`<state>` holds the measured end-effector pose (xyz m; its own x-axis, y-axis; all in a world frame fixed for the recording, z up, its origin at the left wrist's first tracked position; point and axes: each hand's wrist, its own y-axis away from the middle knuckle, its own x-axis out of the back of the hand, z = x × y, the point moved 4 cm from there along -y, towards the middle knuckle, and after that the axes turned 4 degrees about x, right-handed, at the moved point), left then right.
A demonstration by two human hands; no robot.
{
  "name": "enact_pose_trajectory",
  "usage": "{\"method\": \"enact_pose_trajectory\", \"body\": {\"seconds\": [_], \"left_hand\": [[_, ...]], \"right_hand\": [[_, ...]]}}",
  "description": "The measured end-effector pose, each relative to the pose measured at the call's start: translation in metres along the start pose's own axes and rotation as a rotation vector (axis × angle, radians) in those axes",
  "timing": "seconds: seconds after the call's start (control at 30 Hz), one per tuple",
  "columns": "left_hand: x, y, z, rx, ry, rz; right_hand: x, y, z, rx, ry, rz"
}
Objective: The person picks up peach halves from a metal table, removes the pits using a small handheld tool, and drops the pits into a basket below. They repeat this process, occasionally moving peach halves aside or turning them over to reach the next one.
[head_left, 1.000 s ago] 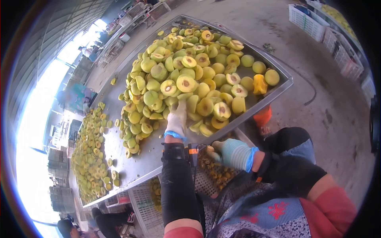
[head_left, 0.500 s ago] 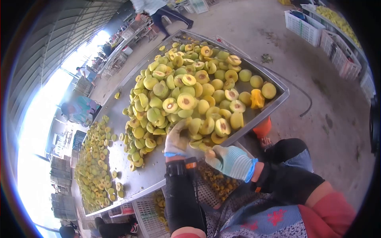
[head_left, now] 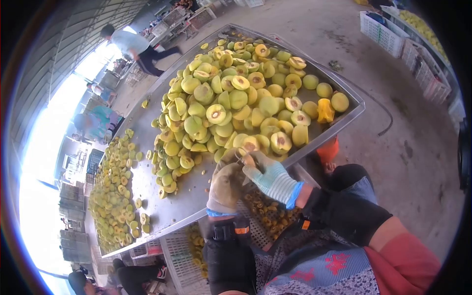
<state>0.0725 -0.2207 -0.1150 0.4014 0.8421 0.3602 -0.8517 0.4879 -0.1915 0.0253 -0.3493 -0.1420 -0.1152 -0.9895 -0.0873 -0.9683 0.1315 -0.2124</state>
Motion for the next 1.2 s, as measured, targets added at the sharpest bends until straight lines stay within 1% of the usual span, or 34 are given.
{"method": "enact_pose_trajectory", "body": {"seconds": [0.03, 0.07, 0.1, 0.2, 0.23, 0.33, 0.37, 0.47, 0.5, 0.57, 0.6, 0.63, 0.67, 0.7, 0.73, 0.8, 0.83, 0.9, 0.93, 1.0, 1.1, 1.2], "left_hand": [[0.004, -0.002, -0.001, 0.072, -0.057, 0.018], [0.009, -0.004, -0.001, 0.146, -0.114, 0.035], [0.011, -0.008, 0.026, -0.019, -0.614, 0.056], [0.000, -0.029, -0.010, 0.648, 0.538, 0.153], [-0.005, -0.036, -0.019, 0.607, 0.314, 0.159], [-0.012, -0.047, -0.014, 0.274, -0.496, 0.119], [-0.012, -0.046, -0.013, 0.273, -0.443, 0.119], [-0.007, -0.037, -0.008, 0.312, 0.167, 0.178], [-0.007, -0.028, 0.006, 0.466, 0.403, 0.232], [-0.013, -0.010, 0.023, 0.403, 0.658, 0.255], [-0.014, -0.001, 0.025, 0.369, 0.786, 0.268], [-0.015, 0.003, 0.026, 0.289, 0.909, 0.148], [-0.014, 0.006, 0.024, 0.303, 0.978, 0.174], [-0.015, 0.009, 0.026, 0.318, 1.047, 0.201], [-0.014, 0.013, 0.025, 0.332, 1.118, 0.230], [-0.007, 0.019, 0.013, 0.195, 1.010, 0.331], [-0.005, 0.023, 0.012, 0.185, 1.131, 0.371], [-0.002, 0.022, 0.012, 0.197, 1.174, 0.399], [0.000, 0.022, 0.012, 0.202, 1.195, 0.413], [-0.001, 0.019, 0.017, 0.240, 1.115, 0.421], [-0.008, 0.020, 0.031, 0.343, 0.969, 0.570], [-0.009, 0.020, 0.019, 0.301, 0.944, 0.586]], "right_hand": [[0.001, 0.004, -0.005, -0.052, 0.061, 0.006], [0.000, 0.007, -0.006, -0.041, 0.088, 0.018], [0.000, 0.011, -0.006, -0.032, 0.115, 0.028], [0.001, 0.020, -0.011, -0.054, 0.108, 0.045], [0.003, 0.021, -0.014, -0.069, 0.090, 0.051], [0.011, 0.019, -0.022, -0.087, -0.070, 0.154], [0.014, 0.016, -0.011, -0.023, -0.046, 0.191], [0.025, 0.016, -0.033, -0.058, 0.071, 0.144], [0.024, 0.017, -0.033, -0.027, 0.118, 0.116], [0.017, 0.020, -0.030, 0.030, 0.211, 0.054], [0.013, 0.020, -0.025, 0.024, 0.161, 0.024], [0.009, 0.018, -0.021, 0.018, 0.112, -0.005], [0.006, 0.016, -0.018, 0.012, 0.064, -0.034], [0.005, 0.013, -0.017, -0.020, 0.099, -0.041], [0.003, 0.013, -0.018, -0.005, 0.125, -0.055], [0.000, 0.015, -0.019, 0.025, 0.178, -0.082], [-0.004, 0.016, -0.020, 0.075, 0.192, -0.074], [-0.010, 0.018, -0.023, 0.176, 0.221, -0.057], [-0.013, 0.018, -0.023, 0.154, 0.229, -0.084], [-0.016, 0.018, -0.025, 0.109, 0.246, -0.136], [-0.021, 0.021, -0.015, 0.056, 0.253, -0.148], [-0.032, 0.025, -0.007, -0.058, -0.057, -0.118]]}}
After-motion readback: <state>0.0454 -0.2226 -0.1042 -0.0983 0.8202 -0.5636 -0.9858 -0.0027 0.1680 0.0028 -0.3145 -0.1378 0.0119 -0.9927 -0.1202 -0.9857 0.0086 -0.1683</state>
